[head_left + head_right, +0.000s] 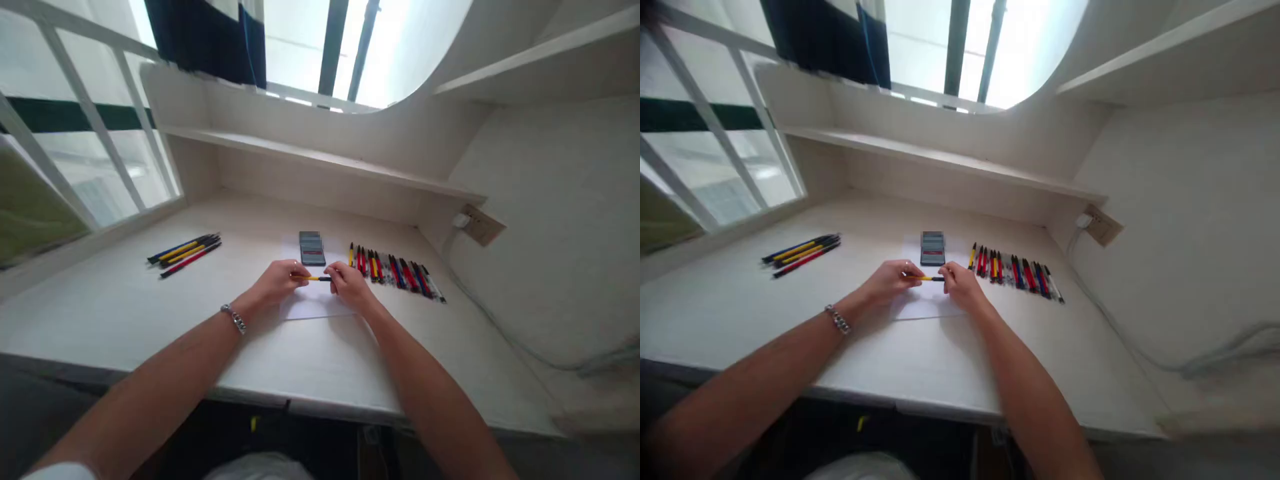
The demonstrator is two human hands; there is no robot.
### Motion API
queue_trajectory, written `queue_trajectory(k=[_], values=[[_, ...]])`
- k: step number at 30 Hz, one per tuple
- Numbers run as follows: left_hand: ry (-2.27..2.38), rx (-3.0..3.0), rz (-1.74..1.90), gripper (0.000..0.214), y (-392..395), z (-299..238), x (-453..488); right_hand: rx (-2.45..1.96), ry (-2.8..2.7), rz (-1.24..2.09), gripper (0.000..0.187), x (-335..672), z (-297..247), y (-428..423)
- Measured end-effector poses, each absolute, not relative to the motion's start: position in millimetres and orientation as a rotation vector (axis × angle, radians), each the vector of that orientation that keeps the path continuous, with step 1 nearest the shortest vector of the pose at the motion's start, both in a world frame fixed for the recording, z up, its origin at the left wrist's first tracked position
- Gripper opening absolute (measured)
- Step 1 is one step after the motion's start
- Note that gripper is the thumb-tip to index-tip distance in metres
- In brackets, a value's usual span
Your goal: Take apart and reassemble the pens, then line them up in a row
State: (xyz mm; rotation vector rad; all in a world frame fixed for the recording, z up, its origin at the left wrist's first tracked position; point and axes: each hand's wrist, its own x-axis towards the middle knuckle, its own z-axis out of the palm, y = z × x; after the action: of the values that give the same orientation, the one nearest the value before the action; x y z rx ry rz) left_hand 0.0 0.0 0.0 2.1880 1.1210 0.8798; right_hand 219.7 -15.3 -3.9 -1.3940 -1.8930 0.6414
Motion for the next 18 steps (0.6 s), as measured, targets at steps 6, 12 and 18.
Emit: queue_trajectory(k=[6, 12, 18], values=[[1.176, 2.243, 0.734, 0.029, 2, 4, 0, -1.237, -1.855, 0.544, 0.017, 225, 10, -21], [1.153, 2.212, 0.785, 0.023, 1, 3, 0, -1.284, -1.919, 0.57, 0.015, 223, 6, -22], [1.175, 2.242, 0.729, 0.028, 2, 3, -1, -1.296, -1.923, 0.586, 0.015, 221, 5, -22]])
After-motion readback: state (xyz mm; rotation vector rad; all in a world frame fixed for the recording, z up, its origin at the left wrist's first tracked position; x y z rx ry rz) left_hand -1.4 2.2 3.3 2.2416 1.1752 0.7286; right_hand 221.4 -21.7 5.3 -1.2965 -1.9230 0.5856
